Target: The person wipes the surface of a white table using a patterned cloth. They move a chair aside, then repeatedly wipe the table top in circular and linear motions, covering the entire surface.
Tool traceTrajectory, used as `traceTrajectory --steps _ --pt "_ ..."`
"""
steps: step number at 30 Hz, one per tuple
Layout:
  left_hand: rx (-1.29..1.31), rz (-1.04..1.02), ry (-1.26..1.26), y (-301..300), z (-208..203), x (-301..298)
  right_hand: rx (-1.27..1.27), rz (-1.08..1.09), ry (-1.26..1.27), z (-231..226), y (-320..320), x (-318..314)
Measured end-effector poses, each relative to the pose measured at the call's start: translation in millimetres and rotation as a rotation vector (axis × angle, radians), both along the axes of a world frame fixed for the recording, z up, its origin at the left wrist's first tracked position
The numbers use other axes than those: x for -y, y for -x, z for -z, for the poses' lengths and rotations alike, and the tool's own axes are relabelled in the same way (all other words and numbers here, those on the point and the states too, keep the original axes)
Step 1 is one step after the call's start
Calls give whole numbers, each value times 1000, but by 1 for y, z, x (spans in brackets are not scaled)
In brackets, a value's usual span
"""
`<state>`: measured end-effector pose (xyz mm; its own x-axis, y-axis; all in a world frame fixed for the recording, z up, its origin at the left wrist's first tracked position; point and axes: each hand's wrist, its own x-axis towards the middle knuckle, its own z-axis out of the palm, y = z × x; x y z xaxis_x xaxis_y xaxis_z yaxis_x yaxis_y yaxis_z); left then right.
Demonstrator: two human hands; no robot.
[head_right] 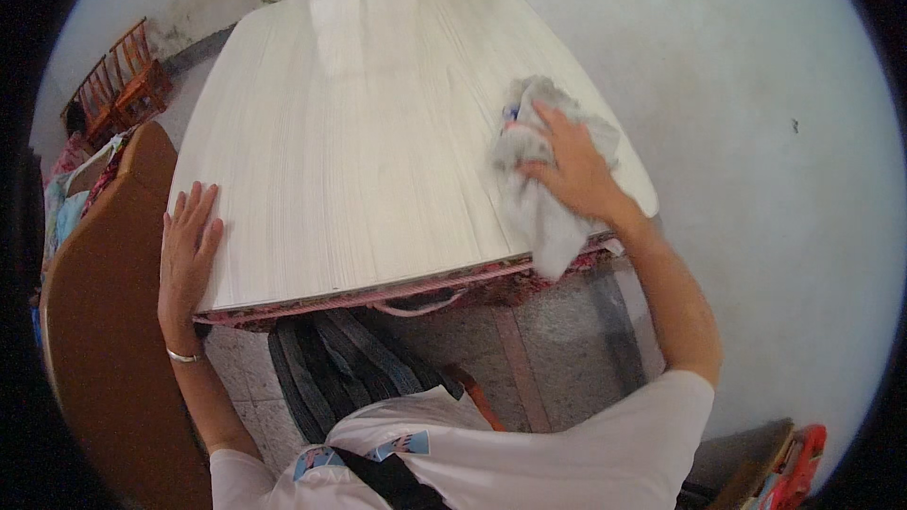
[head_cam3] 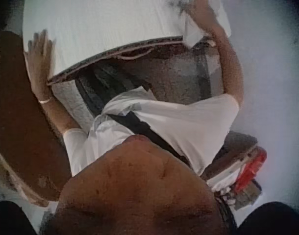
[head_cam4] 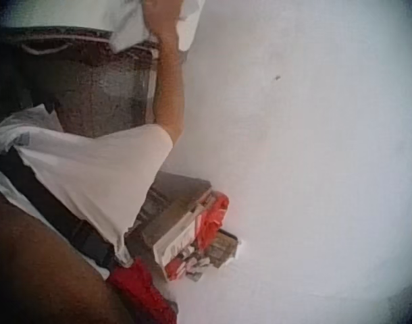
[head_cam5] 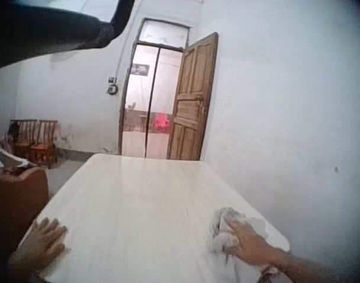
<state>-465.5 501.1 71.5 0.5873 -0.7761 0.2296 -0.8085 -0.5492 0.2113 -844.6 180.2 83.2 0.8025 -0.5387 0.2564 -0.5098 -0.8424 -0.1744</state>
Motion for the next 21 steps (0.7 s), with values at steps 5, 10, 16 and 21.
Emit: traceTrajectory --steps 5,10,16,21 --pt "-33 13 11 6 -7 0 110 296 -77 11 -37 134" --pt "-54 16 5 7 -14 -4 -43 575 -51 -5 -74 169" --pt "-19 19 15 2 -9 -4 87 336 -104 4 -24 140" --pt "31 22 19 0 -1 -4 199 199 -35 6 63 40"
